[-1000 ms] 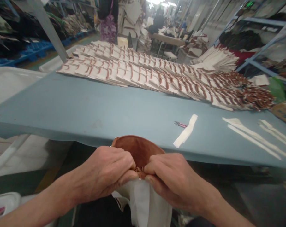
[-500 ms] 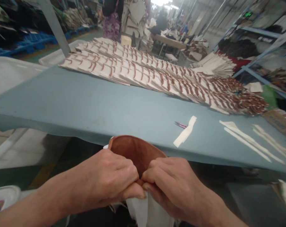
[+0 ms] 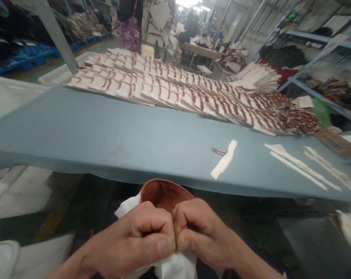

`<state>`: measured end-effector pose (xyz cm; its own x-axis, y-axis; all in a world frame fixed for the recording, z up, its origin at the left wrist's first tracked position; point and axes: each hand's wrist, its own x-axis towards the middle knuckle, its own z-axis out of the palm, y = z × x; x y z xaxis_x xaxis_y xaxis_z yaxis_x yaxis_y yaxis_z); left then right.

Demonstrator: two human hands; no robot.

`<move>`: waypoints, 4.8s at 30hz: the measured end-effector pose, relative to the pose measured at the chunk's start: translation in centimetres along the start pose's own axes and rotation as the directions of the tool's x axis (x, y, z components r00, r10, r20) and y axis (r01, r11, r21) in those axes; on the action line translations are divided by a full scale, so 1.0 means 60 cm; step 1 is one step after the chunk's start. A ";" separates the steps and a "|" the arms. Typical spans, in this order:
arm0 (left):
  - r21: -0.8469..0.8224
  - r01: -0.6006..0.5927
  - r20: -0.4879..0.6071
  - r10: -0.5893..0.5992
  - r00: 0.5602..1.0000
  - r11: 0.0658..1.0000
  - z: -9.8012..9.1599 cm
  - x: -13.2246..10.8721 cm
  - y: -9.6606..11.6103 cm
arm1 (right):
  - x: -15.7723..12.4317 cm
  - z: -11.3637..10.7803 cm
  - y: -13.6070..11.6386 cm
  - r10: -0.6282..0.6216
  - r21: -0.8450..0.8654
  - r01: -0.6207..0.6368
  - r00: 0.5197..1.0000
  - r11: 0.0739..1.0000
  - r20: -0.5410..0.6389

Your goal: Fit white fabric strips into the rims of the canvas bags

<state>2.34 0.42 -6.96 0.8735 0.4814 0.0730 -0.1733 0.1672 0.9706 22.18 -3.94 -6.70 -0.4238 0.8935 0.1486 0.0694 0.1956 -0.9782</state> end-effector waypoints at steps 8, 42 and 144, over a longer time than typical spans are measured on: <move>-0.257 -0.031 -0.221 -0.028 0.975 0.966 0.018 0.020 -0.036 | 0.012 -0.015 0.011 0.128 0.137 -0.124 0.991 0.983 -0.027; 0.717 0.029 -0.235 0.201 0.951 0.696 -0.008 -0.018 0.014 | 0.015 -0.119 0.035 -0.111 -0.212 0.108 0.994 0.971 -0.006; 0.207 0.270 0.194 -0.310 0.931 0.940 -0.085 0.121 0.050 | 0.038 -0.137 0.036 0.259 0.138 -0.273 0.959 0.952 0.115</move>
<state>5.83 8.77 -4.70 0.9550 0.2292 -0.1880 0.1667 0.1091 0.9799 28.77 1.81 -7.28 -0.4925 0.8610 -0.1272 0.0572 -0.1138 -0.9919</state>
